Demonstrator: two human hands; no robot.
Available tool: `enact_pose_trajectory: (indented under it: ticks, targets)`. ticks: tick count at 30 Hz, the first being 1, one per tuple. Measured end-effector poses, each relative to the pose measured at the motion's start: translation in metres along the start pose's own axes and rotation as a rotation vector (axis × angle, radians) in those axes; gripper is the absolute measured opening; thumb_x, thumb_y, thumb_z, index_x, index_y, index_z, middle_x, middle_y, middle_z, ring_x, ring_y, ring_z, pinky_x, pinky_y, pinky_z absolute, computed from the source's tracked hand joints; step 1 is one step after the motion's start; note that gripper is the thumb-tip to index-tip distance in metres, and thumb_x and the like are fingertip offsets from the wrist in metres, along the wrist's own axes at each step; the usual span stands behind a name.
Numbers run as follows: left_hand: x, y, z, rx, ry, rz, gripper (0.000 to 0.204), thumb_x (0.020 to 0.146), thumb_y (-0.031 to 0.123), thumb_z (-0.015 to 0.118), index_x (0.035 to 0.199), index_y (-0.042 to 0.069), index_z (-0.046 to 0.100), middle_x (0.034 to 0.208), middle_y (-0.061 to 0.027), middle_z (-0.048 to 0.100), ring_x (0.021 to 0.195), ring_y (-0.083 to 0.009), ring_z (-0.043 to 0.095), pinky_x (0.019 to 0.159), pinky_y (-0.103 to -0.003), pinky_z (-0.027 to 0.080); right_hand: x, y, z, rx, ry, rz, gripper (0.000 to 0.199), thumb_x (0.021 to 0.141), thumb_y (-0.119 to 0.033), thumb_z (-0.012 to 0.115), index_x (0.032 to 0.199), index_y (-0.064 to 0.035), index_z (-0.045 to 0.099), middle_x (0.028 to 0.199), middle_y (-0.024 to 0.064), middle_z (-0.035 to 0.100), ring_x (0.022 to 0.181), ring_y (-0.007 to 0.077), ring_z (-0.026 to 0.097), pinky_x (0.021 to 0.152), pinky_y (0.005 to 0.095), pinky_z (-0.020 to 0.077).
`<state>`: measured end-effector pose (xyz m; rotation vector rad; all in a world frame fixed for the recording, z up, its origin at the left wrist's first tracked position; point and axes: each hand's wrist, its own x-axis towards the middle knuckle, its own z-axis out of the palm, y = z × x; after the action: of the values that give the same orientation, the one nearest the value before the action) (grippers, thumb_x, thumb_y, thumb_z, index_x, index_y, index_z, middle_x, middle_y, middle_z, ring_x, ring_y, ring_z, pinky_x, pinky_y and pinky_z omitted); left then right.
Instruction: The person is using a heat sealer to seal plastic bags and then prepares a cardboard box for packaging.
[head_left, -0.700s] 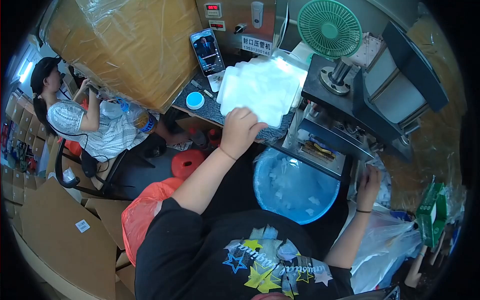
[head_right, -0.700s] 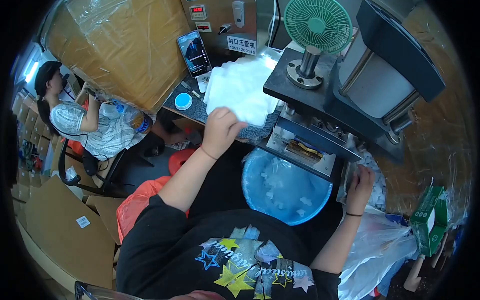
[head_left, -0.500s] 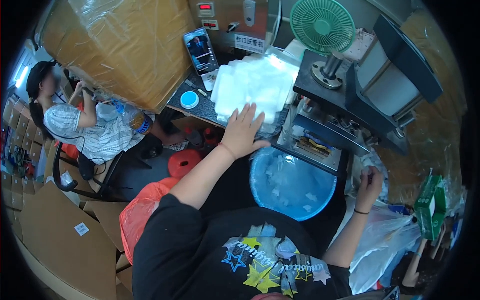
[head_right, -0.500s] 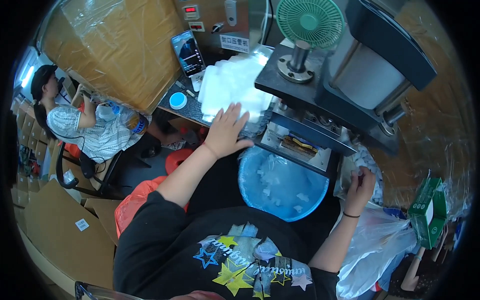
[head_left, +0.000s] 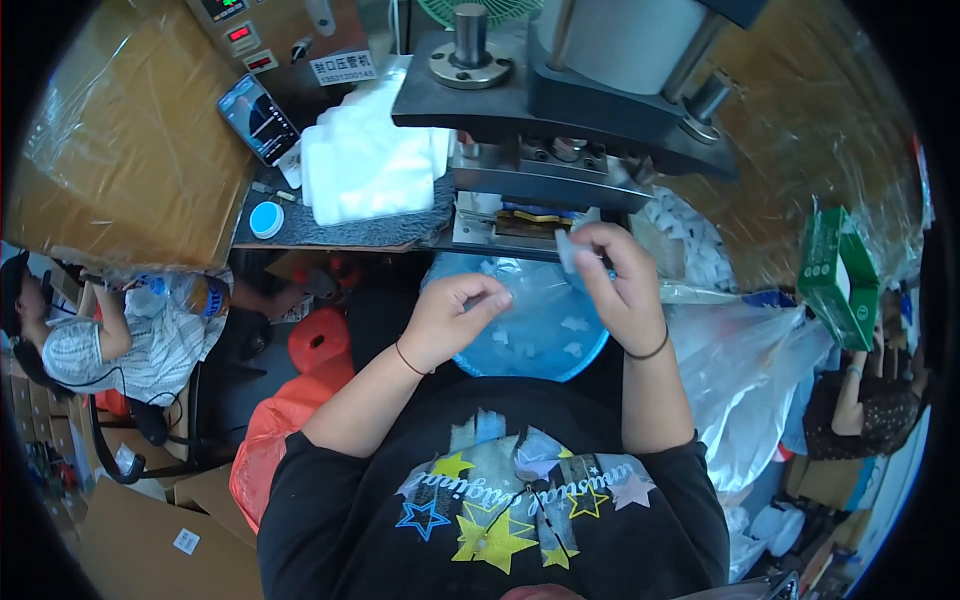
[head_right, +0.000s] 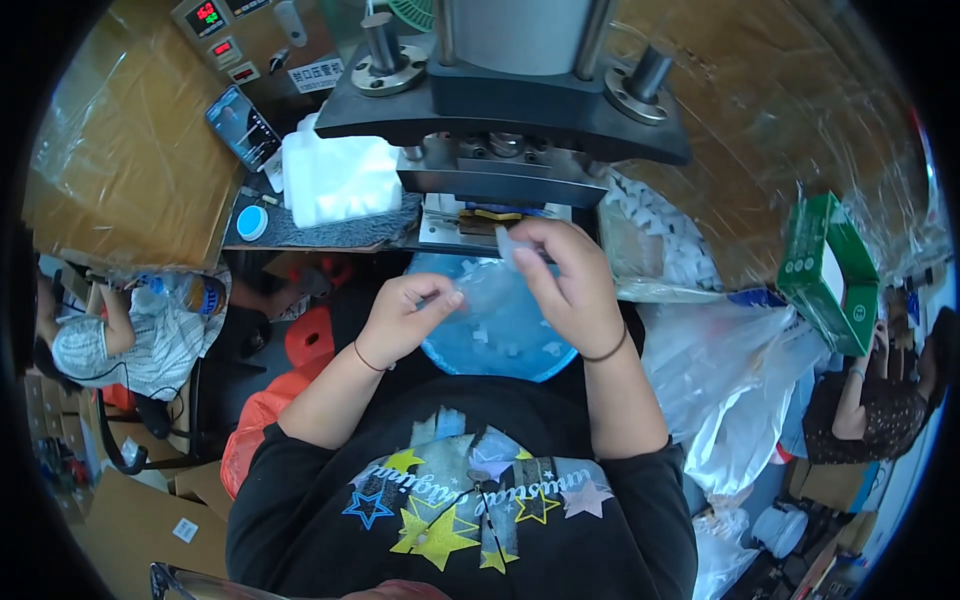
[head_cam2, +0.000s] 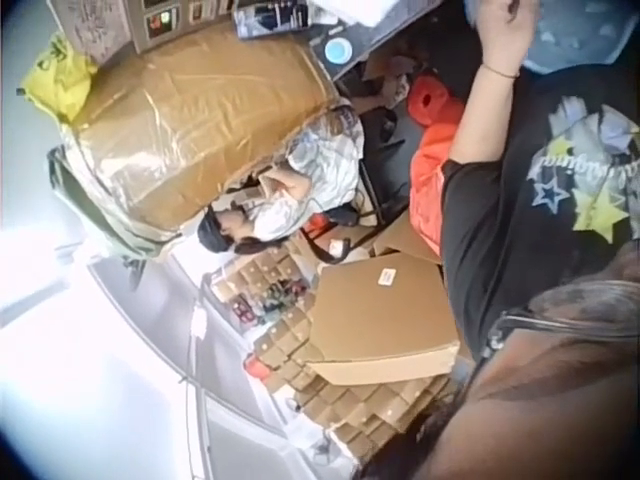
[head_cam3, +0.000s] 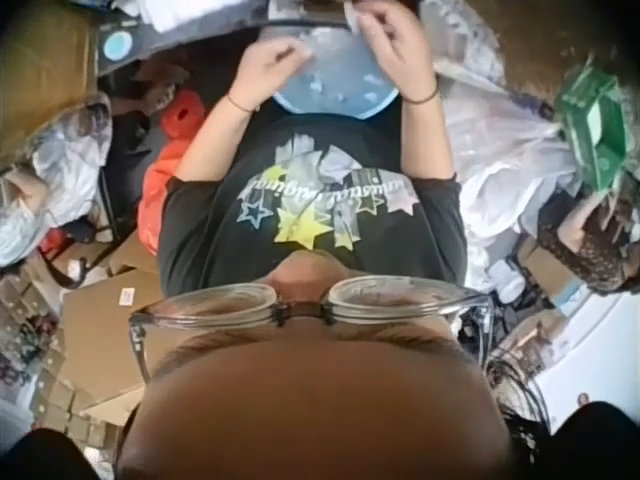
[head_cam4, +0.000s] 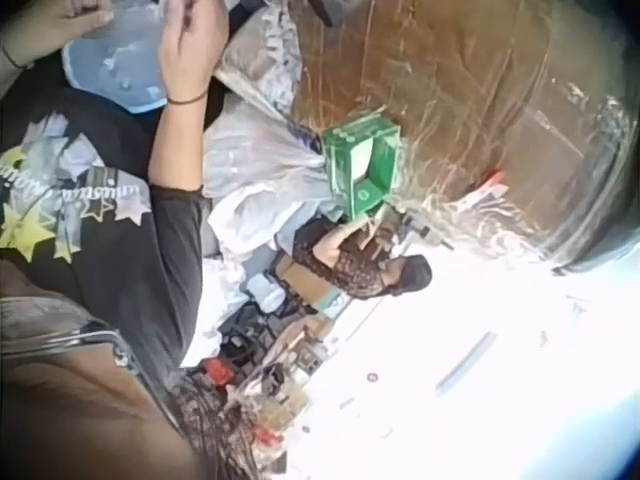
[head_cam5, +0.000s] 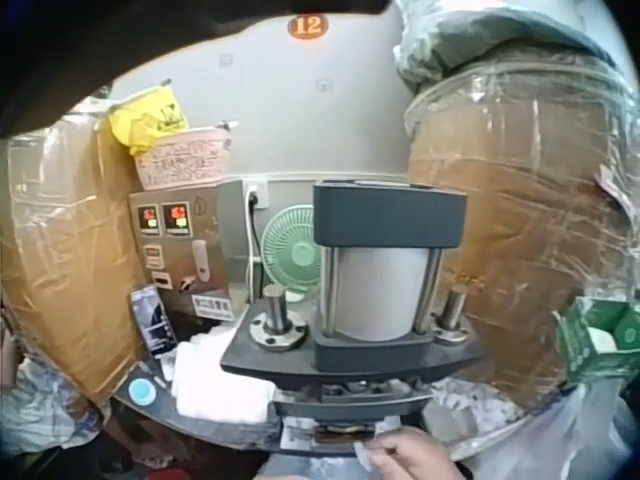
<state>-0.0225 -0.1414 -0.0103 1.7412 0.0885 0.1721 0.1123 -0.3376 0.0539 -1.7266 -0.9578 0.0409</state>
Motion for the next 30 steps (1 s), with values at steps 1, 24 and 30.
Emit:
enact_pose_trajectory:
  ticks: [1, 24, 30]
  targets:
    - [-0.001, 0.001, 0.006, -0.081, -0.032, -0.026, 0.02, 0.099, 0.018, 0.062, 0.095, 0.0, 0.069, 0.088, -0.0042, 0.071, 0.082, -0.0105, 0.064, 0.077, -0.026, 0.051, 0.005, 0.002, -0.002, -0.142, -0.045, -0.097, 0.012, 0.093, -0.009, 0.062, 0.101, 0.0001, 0.064, 0.093, 0.0114, 0.065, 0.083, 0.0237, 0.062, 0.075, 0.0319, 0.0488]
    - [0.042, -0.033, 0.015, -0.708, -0.115, -0.426, 0.019, 0.094, 0.009, 0.065, 0.112, 0.001, 0.064, 0.104, -0.0123, 0.071, 0.087, -0.0198, 0.072, 0.073, -0.03, 0.058, -0.007, 0.109, -0.083, -1.116, -0.09, 0.267, 0.03, 0.083, -0.015, 0.07, 0.111, -0.0099, 0.061, 0.103, 0.017, 0.064, 0.095, 0.038, 0.063, 0.08, 0.0475, 0.0519]
    - [0.041, -0.031, 0.016, -0.682, 0.063, -0.317, 0.028, 0.094, 0.008, 0.065, 0.116, 0.001, 0.05, 0.104, -0.0117, 0.065, 0.089, -0.0194, 0.069, 0.074, -0.032, 0.059, -0.012, 0.106, -0.085, -1.078, -0.051, 0.254, 0.025, 0.083, -0.015, 0.07, 0.106, -0.0095, 0.061, 0.098, 0.0161, 0.065, 0.091, 0.0382, 0.063, 0.077, 0.0474, 0.0514]
